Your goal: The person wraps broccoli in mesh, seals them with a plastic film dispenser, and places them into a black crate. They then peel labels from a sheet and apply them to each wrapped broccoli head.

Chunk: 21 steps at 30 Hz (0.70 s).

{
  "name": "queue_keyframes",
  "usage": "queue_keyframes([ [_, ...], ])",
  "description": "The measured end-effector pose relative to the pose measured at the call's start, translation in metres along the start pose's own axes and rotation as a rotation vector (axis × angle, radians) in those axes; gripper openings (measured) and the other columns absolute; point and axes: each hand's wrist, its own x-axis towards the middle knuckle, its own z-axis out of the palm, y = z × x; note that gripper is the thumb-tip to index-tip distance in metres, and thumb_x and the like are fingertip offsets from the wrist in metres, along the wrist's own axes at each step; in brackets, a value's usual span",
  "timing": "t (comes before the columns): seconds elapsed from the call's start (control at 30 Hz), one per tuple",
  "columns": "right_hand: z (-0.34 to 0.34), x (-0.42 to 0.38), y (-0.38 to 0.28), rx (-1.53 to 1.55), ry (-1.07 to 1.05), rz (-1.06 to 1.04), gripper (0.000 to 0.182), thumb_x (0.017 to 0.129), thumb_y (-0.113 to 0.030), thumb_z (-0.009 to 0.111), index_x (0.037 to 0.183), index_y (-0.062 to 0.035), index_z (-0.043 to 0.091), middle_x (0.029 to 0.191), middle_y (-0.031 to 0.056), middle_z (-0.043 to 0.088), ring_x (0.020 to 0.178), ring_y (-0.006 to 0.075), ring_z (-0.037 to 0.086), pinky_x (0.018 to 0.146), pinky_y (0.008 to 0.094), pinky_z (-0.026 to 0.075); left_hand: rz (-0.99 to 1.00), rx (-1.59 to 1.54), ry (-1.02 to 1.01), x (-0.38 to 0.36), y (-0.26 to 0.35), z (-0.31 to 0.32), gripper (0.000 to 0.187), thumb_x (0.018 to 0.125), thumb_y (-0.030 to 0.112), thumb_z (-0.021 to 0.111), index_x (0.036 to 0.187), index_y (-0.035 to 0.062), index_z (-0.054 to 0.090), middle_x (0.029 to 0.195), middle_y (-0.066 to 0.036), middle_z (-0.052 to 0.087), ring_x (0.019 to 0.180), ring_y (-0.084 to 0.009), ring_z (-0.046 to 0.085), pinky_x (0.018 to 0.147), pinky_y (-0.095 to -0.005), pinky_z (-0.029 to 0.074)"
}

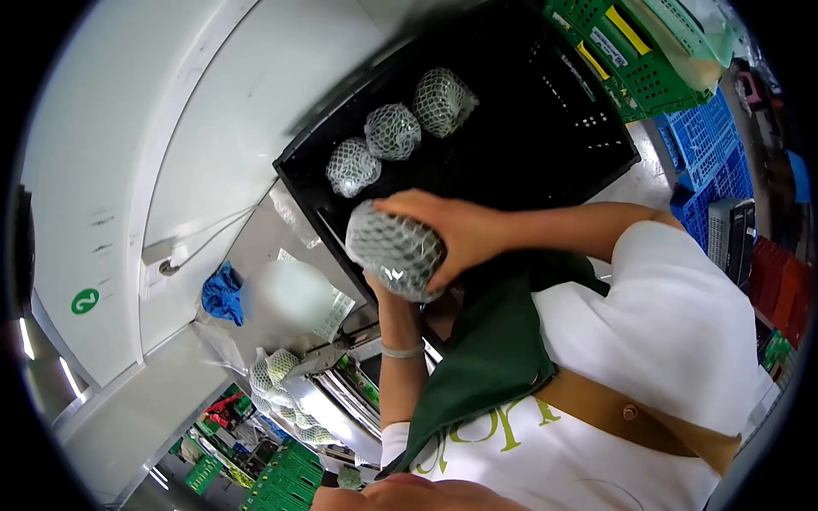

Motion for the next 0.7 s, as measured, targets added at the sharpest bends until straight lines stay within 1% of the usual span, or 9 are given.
queue_keyframes([
  [0.13,-0.083,-0.025,0.032,0.178,0.259,0.19,0.122,0.053,-0.028,0.092,0.151,-0.006,0.023,0.152,0.0146,0.031,0.14,0.0278,0.032,0.116,0.0407,0.026,-0.045,0.204,-0.252,0.047,0.014,0.095,0.048,0.104,0.035,0.036,0.14,0.0032,0.043,0.139,-0.013,0.049,0.128,-0.0263,0.046,0.108,-0.0387,0.037],
  [0.17,-0.105,-0.033,0.047,0.159,0.394,0.227,0.119,0.056,-0.027,0.091,0.151,-0.0065,0.023,0.151,0.0146,0.033,0.139,0.0276,0.034,0.116,0.0389,0.026,0.147,0.473,-0.121,0.07,0.002,0.098,0.05,0.104,0.038,0.036,0.139,0.0031,0.045,0.14,-0.014,0.047,0.131,-0.0248,0.043,0.109,-0.0405,0.034],
  [0.2,-0.126,-0.038,0.061,0.084,0.505,0.269,0.115,0.059,-0.027,0.089,0.151,-0.0062,0.024,0.15,0.0144,0.035,0.139,0.0275,0.034,0.115,0.0375,0.027,0.435,0.819,-0.131,0.103,-0.013,0.091,0.046,0.102,0.032,0.045,0.138,0.0038,0.046,0.142,-0.016,0.046,0.131,-0.03,0.044,0.109,-0.0442,0.034],
  [0.27,-0.167,-0.046,0.1,-0.092,0.603,0.405,0.118,0.06,-0.038,0.087,0.153,-0.0096,0.021,0.154,0.0136,0.029,0.143,0.0299,0.028,0.116,0.0415,0.025,0.73,1.566,-0.287,0.131,-0.024,0.105,0.048,0.098,0.025,0.053,0.141,0.0059,0.043,0.143,-0.02,0.043,0.13,-0.0376,0.042,0.11,-0.0473,0.033],
  [0.33,-0.196,-0.049,0.142,-0.31,0.585,0.641,0.11,0.063,-0.035,0.083,0.153,-0.0113,0.024,0.153,0.0158,0.03,0.14,0.0342,0.031,0.114,0.0429,0.03,0.708,1.835,-0.453,0.153,-0.04,0.117,0.056,0.094,0.024,0.059,0.146,0.0134,0.04,0.149,-0.019,0.037,0.137,-0.0435,0.032,0.111,-0.0547,0.028],
  [0.4,-0.208,-0.047,0.195,-0.478,0.506,0.648,0.109,0.065,-0.038,0.082,0.153,-0.0145,0.023,0.154,0.0184,0.026,0.139,0.0381,0.031,0.113,0.0476,0.032,0.764,2.093,-0.489,0.183,-0.055,0.108,0.061,0.094,0.023,0.059,0.15,0.0172,0.035,0.151,-0.017,0.035,0.14,-0.0435,0.027,0.113,-0.0562,0.022],
  [0.5,-0.187,-0.024,0.26,-0.7,0.427,0.461,0.109,0.059,-0.038,0.083,0.149,-0.0095,0.028,0.15,0.024,0.029,0.131,0.0426,0.04,0.108,0.0446,0.037,0.841,2.204,-0.461,0.2,-0.063,0.095,0.068,0.092,0.024,0.063,0.152,0.0185,0.03,0.15,-0.018,0.036,0.139,-0.0423,0.028,0.115,-0.0552,0.016],
  [0.6,-0.17,0.001,0.236,-0.725,0.304,0.677,0.112,0.059,-0.047,0.082,0.15,-0.0112,0.027,0.149,0.0266,0.028,0.13,0.0468,0.039,0.106,0.0467,0.04,0.86,2.134,-0.487,0.204,-0.061,0.088,0.07,0.092,0.023,0.063,0.153,0.0189,0.028,0.151,-0.017,0.036,0.139,-0.0428,0.028,0.115,-0.0548,0.013],
  [0.7,-0.171,-0.004,0.235,-0.765,0.32,0.61,0.115,0.059,-0.049,0.083,0.15,-0.0101,0.026,0.148,0.0277,0.03,0.13,0.0457,0.04,0.106,0.0467,0.039,0.841,2.159,-0.49,0.21,-0.061,0.086,0.076,0.089,0.023,0.065,0.153,0.0199,0.026,0.151,-0.017,0.036,0.139,-0.043,0.028,0.115,-0.0544,0.013],
])
